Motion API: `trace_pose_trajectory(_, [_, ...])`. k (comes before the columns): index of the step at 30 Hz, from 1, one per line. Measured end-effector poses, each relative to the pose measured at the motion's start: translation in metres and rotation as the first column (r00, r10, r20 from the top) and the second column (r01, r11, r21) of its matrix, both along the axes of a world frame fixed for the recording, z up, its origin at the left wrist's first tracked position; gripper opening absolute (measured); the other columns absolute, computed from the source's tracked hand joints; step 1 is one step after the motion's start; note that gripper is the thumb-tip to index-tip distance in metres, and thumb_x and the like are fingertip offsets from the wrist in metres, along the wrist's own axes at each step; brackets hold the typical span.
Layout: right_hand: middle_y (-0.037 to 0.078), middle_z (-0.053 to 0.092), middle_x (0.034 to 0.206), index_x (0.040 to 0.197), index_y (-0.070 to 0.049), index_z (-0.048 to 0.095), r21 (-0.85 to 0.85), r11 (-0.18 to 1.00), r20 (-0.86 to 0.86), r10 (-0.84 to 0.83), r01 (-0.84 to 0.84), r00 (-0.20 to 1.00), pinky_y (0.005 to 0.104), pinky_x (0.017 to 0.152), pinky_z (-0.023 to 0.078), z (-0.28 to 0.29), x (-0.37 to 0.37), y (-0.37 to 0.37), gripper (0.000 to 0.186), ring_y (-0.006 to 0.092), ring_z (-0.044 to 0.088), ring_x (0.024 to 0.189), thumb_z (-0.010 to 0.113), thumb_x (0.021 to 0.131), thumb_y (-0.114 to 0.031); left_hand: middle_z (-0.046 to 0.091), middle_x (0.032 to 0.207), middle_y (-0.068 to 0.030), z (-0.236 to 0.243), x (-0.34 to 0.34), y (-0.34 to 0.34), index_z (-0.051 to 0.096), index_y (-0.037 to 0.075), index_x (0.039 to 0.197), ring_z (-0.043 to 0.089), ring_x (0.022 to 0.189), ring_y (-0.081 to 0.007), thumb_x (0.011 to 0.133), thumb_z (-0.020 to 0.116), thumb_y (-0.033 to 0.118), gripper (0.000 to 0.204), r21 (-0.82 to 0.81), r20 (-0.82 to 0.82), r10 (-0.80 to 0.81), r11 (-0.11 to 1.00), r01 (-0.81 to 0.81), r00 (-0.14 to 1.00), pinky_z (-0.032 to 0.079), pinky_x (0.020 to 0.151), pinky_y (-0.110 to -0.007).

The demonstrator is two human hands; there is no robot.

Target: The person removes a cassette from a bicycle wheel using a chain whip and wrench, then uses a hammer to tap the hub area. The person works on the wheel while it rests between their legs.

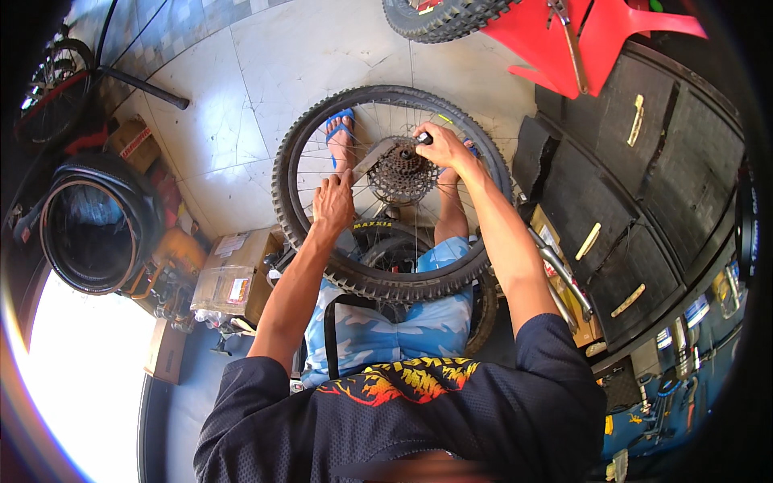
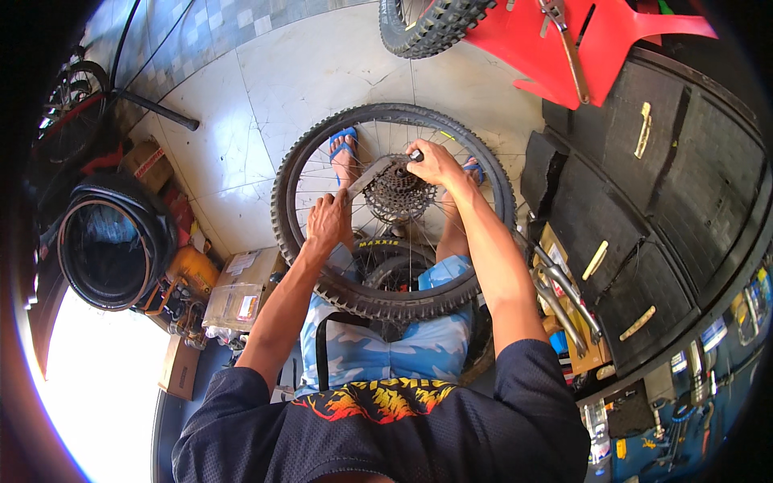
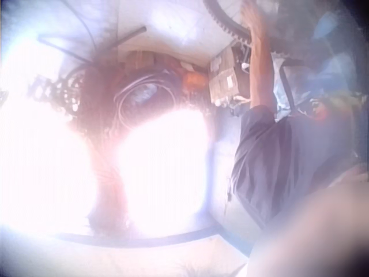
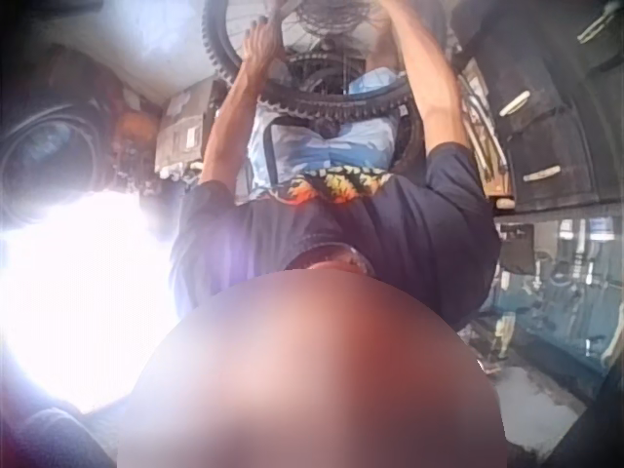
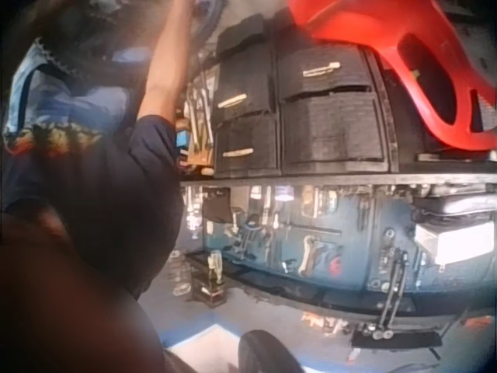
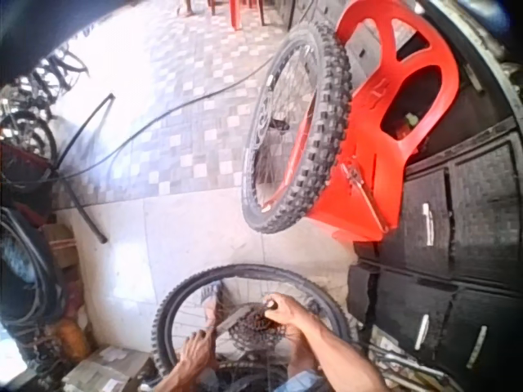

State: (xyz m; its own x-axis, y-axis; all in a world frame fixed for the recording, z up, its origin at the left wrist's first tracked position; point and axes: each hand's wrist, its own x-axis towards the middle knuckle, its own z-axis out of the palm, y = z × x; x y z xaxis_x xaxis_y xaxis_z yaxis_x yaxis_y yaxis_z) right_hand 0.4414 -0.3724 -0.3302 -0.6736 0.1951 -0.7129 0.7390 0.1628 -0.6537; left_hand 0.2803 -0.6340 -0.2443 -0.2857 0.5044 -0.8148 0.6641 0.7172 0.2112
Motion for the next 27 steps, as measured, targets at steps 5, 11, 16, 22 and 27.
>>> trace_pose_trajectory(5, [0.020, 0.073, 0.103, 0.113, -0.011, 0.068, 0.130, 0.985, 0.056, -0.122, 0.114, 0.991, 0.0454, 0.091, 0.052, 0.021, 0.060, 0.005, 0.041, 0.0362, 0.069, 0.102, 0.074, 0.076, -0.028, 0.056, 0.121, -0.0214, 0.012, 0.026, 0.003, 0.048, 0.008, 0.137, 0.060, 0.111, -0.0403, 0.093, 0.055, 0.014, 0.045, -0.052, -0.131, -0.056, 0.997, 0.050, 0.990, 0.053, 0.086, -0.054])
trace_pose_trajectory(11, [0.028, 0.066, 0.123, 0.100, -0.012, 0.072, 0.196, 0.959, 0.136, -0.234, 0.205, 0.963, 0.0518, 0.107, 0.042, 0.065, 0.136, -0.019, 0.033, 0.0438, 0.058, 0.122, 0.079, 0.071, -0.027, 0.051, 0.128, -0.0278, 0.090, 0.084, 0.002, 0.028, -0.006, 0.153, 0.063, 0.114, -0.0430, 0.090, 0.061, 0.013, 0.074, 0.045, -0.126, 0.100, 0.994, -0.095, 0.987, 0.055, 0.093, -0.047])
trace_pose_trajectory(16, [0.023, 0.070, 0.112, 0.110, -0.008, 0.068, 0.056, 0.858, -0.018, -0.511, 0.511, 0.860, 0.0465, 0.095, 0.050, 0.143, 0.179, -0.042, 0.037, 0.0397, 0.066, 0.111, 0.075, 0.078, -0.026, 0.053, 0.126, -0.0281, 0.122, 0.100, 0.046, 0.038, -0.006, 0.143, 0.069, 0.105, -0.0427, 0.089, 0.059, 0.012, 0.060, -0.129, -0.050, -0.067, 0.990, 0.060, 0.997, 0.059, 0.083, -0.051])
trace_pose_trajectory(22, [0.023, 0.071, 0.107, 0.116, -0.006, 0.066, 0.154, 0.815, 0.072, -0.573, 0.559, 0.816, 0.0454, 0.084, 0.054, 0.205, 0.237, -0.060, 0.044, 0.0381, 0.069, 0.103, 0.076, 0.078, -0.027, 0.056, 0.121, -0.0342, 0.151, 0.126, 0.117, 0.045, 0.000, 0.141, 0.068, 0.102, -0.0495, 0.096, 0.049, 0.019, 0.049, 0.106, 0.073, -0.327, 0.942, 0.319, 0.942, 0.056, 0.085, -0.057])
trace_pose_trajectory(27, [0.021, 0.070, 0.112, 0.116, -0.008, 0.066, 0.179, 0.712, -0.040, -0.684, 0.679, 0.728, 0.0448, 0.088, 0.054, 0.237, 0.288, -0.076, 0.043, 0.0388, 0.068, 0.104, 0.076, 0.080, -0.029, 0.059, 0.115, -0.0282, 0.272, 0.135, 0.206, 0.049, 0.008, 0.141, 0.067, 0.091, -0.0512, 0.099, 0.054, 0.029, 0.048, 0.429, 0.085, -0.344, 0.860, 0.278, 0.935, 0.056, 0.076, -0.059])
